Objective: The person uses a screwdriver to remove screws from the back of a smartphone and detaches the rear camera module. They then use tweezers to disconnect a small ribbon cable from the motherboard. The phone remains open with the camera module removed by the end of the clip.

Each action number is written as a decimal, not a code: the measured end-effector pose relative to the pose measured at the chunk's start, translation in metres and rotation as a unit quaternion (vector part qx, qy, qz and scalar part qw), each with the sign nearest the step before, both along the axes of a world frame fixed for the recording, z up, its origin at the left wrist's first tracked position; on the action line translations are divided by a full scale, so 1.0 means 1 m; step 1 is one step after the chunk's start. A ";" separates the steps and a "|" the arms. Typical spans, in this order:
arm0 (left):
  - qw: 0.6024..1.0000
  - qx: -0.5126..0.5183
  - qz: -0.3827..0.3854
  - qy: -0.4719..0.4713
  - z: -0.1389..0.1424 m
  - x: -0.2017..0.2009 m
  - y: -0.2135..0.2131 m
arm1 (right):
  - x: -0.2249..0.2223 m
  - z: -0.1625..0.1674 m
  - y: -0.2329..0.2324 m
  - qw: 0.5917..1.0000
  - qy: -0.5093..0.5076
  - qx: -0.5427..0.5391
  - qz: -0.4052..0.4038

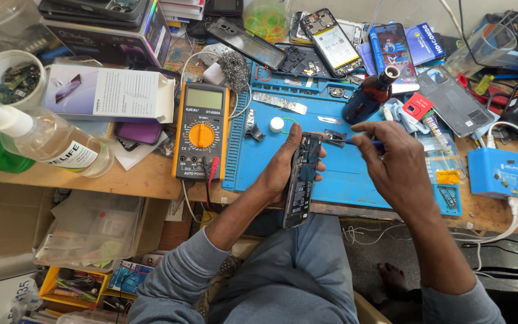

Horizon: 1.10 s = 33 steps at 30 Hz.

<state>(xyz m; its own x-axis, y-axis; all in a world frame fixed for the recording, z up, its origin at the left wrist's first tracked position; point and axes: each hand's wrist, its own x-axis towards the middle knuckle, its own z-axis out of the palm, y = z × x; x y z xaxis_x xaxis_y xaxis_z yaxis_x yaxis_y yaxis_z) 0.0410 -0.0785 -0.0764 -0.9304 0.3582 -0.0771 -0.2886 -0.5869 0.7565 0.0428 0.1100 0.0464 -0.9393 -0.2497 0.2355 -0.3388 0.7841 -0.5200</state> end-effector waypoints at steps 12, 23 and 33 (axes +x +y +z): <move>0.997 -0.072 0.012 0.006 -0.001 -0.003 0.000 | -0.004 -0.004 -0.002 1.000 -0.019 0.001 -0.001; 0.998 -0.064 0.015 0.005 -0.002 -0.004 0.000 | -0.006 -0.022 0.015 0.993 0.066 -0.059 0.079; 1.000 -0.011 0.012 -0.015 -0.008 -0.006 -0.001 | 0.000 -0.072 0.056 0.999 -0.003 -0.043 -0.006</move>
